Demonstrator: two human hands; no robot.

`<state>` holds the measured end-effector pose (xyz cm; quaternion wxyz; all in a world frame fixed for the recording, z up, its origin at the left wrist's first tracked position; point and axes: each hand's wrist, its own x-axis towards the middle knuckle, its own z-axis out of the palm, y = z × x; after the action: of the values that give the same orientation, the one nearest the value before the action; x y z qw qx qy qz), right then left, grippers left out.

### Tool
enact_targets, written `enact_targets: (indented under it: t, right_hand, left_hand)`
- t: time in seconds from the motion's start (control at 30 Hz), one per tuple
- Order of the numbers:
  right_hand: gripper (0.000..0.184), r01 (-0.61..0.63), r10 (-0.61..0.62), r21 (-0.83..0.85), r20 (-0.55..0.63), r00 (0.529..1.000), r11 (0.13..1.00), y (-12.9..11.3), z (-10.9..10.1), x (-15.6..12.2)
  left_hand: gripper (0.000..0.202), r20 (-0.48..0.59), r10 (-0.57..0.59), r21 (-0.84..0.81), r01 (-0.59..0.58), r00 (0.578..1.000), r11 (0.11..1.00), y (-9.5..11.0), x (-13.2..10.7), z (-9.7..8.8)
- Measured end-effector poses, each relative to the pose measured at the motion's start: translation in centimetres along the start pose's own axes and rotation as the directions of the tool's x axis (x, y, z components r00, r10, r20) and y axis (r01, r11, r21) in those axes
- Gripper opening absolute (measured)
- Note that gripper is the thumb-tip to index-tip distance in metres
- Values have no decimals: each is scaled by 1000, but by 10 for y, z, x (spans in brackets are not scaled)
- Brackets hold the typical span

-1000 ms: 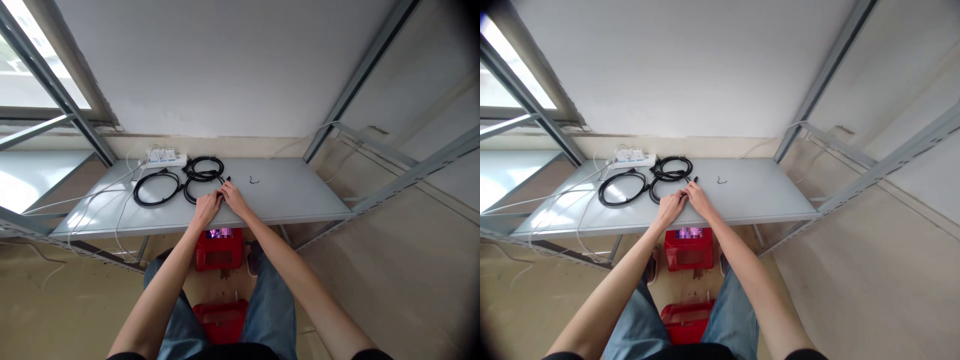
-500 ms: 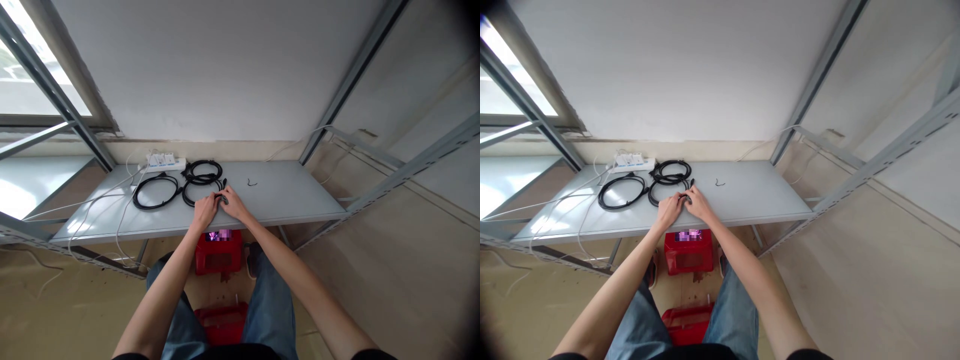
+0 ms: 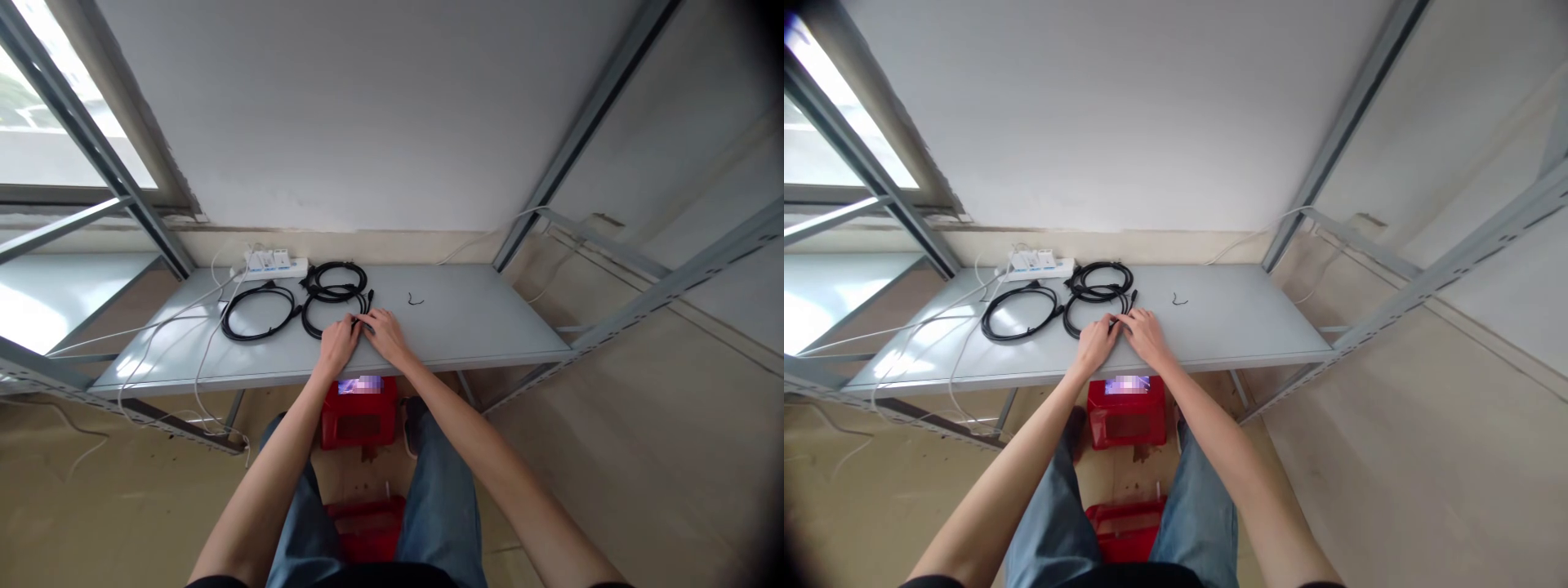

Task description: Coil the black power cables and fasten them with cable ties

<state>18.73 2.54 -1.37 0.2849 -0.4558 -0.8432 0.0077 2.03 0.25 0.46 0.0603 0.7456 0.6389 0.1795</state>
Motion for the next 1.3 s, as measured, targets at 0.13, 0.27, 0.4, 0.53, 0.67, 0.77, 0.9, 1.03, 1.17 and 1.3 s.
enact_targets:
  t: [0.13,0.27,0.4,0.53,0.67,0.77,0.9,1.03,1.17,1.3]
  right_hand:
    - [43,21,-20,-38,19,1000,999,-2,-3,-2]
    - [44,22,-22,-9,11,1000,1000,-2,-4,-3]
    - [46,23,-22,42,-12,1000,999,-1,-2,-3]
    - [47,22,-18,116,-34,999,993,-1,0,-3]
    - [36,6,2,140,-54,999,990,-1,0,-2]
    - [29,4,6,137,-73,997,991,0,1,-2]
    - [25,10,3,122,-106,994,992,0,1,-1]
    - [25,0,12,112,-109,994,994,-1,1,-2]
    - [22,-19,32,115,-109,994,993,-4,-1,-2]
    - [23,-21,39,147,-125,991,989,-4,-2,-1]
  left_hand:
    - [41,-3,-1,-3,1,1000,1000,0,-1,-2]
    - [42,-6,9,-6,-9,1000,1000,-1,-1,-1]
    - [44,2,10,1,-10,1000,1000,0,-1,-1]
    - [46,9,14,2,-14,1000,1000,1,-2,-4]
    - [44,13,23,17,-23,1000,1000,1,-3,-5]
    - [44,12,21,34,-22,1000,999,1,-3,-4]
    - [45,24,3,48,-4,1000,999,3,-3,-5]
    - [43,27,-17,56,15,1000,998,5,-2,-7]
    - [34,33,-7,36,6,999,999,7,-2,-7]
    - [35,56,-8,30,7,998,1000,5,-1,-6]
